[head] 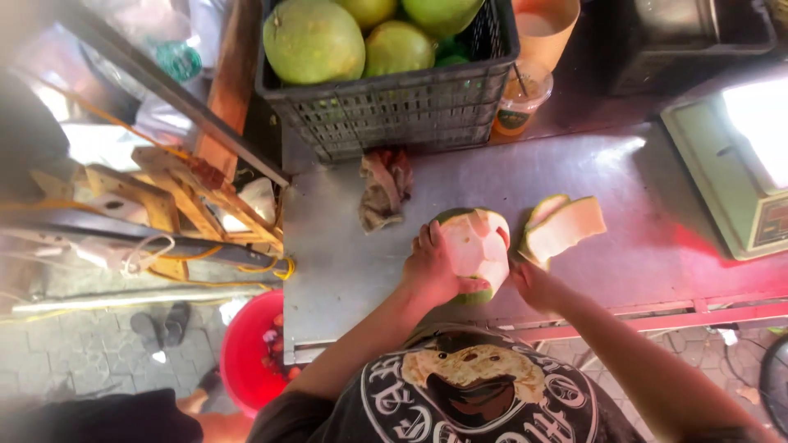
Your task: Peeling a pomelo with a knife at a stall counter.
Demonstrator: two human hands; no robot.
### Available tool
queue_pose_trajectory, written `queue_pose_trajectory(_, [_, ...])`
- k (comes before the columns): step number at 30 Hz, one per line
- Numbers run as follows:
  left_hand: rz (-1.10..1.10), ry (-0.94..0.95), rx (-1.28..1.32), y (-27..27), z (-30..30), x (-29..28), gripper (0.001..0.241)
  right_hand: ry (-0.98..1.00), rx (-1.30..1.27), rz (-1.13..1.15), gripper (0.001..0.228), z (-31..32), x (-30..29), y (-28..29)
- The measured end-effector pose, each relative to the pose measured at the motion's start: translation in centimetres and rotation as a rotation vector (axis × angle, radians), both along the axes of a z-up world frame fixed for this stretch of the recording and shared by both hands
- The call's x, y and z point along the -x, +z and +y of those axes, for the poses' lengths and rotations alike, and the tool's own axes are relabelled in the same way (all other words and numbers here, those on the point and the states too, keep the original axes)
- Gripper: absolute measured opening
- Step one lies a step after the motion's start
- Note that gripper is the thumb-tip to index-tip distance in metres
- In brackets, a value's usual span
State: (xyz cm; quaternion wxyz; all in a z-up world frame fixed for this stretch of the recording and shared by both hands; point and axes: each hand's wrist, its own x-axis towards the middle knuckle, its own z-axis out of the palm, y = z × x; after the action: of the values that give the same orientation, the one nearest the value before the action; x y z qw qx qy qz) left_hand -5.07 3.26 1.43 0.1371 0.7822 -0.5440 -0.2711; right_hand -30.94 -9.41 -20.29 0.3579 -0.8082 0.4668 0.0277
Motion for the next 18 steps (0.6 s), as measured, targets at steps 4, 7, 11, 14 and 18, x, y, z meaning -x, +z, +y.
queue_pose_trajectory(4, [0.005,-0.001,-0.001,0.5,0.0,0.4,0.154,0.012,-0.216,0.138,0.041,1.6,-1.6,2.6])
queue_pose_trajectory(7, [-0.015,0.010,0.043,-1.0,0.1,0.9,0.152,-0.098,-0.059,-0.081,0.036,3.8,-1.1,-0.5])
queue_pose_trajectory(11, [0.024,-0.025,0.070,-1.3,0.2,-0.1,0.151,-0.167,-0.062,-0.104,0.038,6.6,-1.7,3.2])
queue_pose_trajectory(14, [-0.002,-0.026,0.093,-1.5,0.8,0.1,0.154,-0.205,-0.138,0.070,0.039,7.8,-1.7,5.0])
queue_pose_trajectory(18, [-0.007,-0.016,0.115,-1.3,0.9,0.1,0.153,-0.105,0.065,-0.048,0.036,5.4,-3.4,-0.2])
